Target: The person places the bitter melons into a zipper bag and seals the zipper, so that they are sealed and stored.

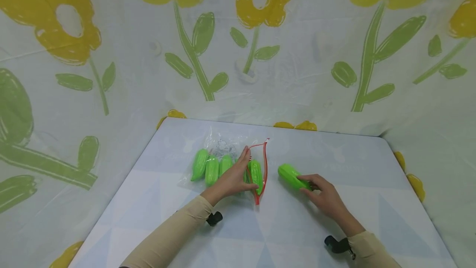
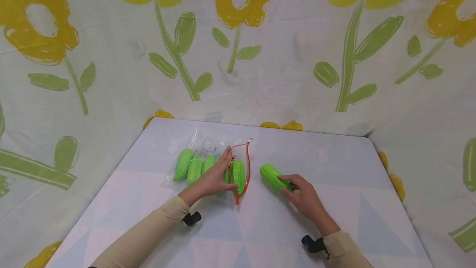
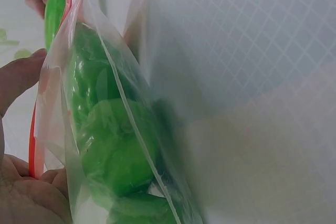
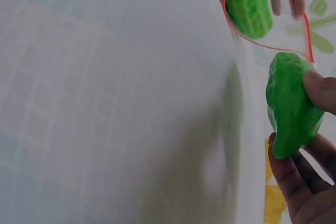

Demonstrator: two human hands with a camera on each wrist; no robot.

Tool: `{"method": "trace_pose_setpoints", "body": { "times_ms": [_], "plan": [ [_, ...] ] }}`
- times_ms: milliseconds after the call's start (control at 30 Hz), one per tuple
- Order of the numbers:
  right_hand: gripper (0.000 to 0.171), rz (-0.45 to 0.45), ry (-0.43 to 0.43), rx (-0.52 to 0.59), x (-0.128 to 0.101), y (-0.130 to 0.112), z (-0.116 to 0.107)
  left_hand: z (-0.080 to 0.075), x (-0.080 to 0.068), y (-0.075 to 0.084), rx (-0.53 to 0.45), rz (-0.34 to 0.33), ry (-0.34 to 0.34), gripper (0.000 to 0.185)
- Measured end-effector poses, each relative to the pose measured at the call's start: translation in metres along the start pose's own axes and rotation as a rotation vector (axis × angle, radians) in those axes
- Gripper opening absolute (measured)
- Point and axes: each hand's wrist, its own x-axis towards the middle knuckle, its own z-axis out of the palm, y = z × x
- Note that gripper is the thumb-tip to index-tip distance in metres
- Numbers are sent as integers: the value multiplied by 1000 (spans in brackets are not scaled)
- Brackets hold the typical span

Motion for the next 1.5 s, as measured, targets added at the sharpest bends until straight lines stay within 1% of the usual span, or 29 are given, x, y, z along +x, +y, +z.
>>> {"method": "trace_pose_setpoints", "body": {
  "times_ms": [267, 533, 733, 833, 967, 1100, 1300, 1500],
  "plan": [
    [40, -72, -85, 76, 7, -8, 12, 1, 0, -2, 5, 20, 11, 116],
    [38, -96, -179, 74, 18, -22, 28, -1, -1, 0, 3, 18, 22, 117],
    [38, -106, -211, 64, 25, -27, 36, -3, -2, 0, 8, 1, 39, 118],
    [39, -97, -198, 78, 27, -29, 34, -3, -2, -1, -3, -4, 28, 117],
    [39, -102, -132, 97, 35, -34, 29, -3, -2, -1, -14, -1, 18, 117],
    [40, -107, -82, 84, 46, -39, 29, -2, -2, -1, -15, 3, 14, 116],
    [42, -103, -43, 40, 58, -44, 33, -1, -3, 0, -13, 23, 14, 113],
    [42, -97, -26, 15, 68, -47, 39, -1, -6, 3, 10, 41, 10, 112]
  ]
}}
